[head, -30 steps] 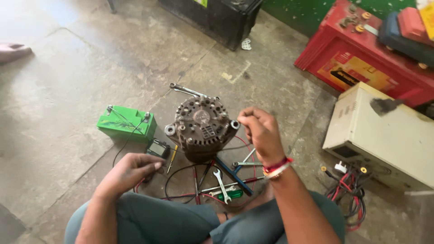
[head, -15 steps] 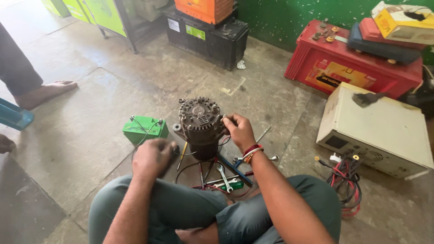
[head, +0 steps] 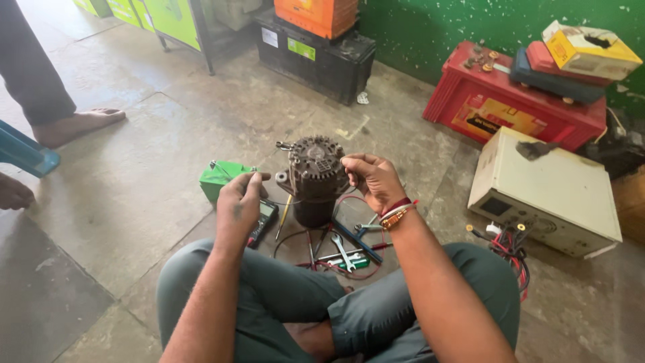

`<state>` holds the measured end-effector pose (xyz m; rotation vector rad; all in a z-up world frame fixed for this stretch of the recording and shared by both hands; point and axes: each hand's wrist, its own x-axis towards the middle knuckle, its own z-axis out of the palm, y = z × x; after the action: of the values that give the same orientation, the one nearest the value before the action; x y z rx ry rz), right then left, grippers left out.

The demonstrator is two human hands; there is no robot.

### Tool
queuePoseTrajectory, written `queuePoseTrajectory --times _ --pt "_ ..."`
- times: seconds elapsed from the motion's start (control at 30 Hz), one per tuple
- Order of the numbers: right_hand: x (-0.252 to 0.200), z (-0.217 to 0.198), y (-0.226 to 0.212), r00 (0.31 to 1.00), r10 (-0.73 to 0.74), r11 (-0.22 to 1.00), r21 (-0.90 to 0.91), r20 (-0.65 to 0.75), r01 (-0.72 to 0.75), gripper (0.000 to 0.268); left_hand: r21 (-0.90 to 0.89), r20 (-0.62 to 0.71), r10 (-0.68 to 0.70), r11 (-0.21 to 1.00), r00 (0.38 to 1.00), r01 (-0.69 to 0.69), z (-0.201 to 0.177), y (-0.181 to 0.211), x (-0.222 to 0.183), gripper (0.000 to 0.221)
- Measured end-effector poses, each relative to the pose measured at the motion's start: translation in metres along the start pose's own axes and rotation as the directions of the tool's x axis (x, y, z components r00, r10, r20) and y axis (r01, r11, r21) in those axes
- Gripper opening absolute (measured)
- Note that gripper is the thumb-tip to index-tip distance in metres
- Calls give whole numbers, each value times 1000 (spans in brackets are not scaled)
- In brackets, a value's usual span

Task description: The person connects wires to terminals on an alternator and uses a small wrench to tighten nuts on the terminal posts.

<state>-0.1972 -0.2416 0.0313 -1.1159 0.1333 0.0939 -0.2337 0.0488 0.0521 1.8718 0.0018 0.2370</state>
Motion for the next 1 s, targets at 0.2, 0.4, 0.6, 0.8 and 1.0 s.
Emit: queuePoseTrajectory --times 0.2,0.4,0.6,0.8,1.0 --pt "20 8 -14 994 -17 988 -156 -104 1 10 -298 -1 -259 922 966 247 8 -52 43 34" --pt "44 3 -37 991 -48 961 -277 -128 11 18 -472 3 -300 841 954 266 35 -73 113 34" --pt "62 -5 -4 991 10 949 -310 -137 -53 16 -240 -49 -105 967 993 91 57 -89 144 25" --pt "90 -30 10 966 -59 948 -317 -252 -24 21 -283 -52 -113 954 992 94 57 -105 155 23" --pt "109 -36 32 955 32 944 -305 -294 -126 22 -315 129 -132 934 983 167 65 -95 165 15"
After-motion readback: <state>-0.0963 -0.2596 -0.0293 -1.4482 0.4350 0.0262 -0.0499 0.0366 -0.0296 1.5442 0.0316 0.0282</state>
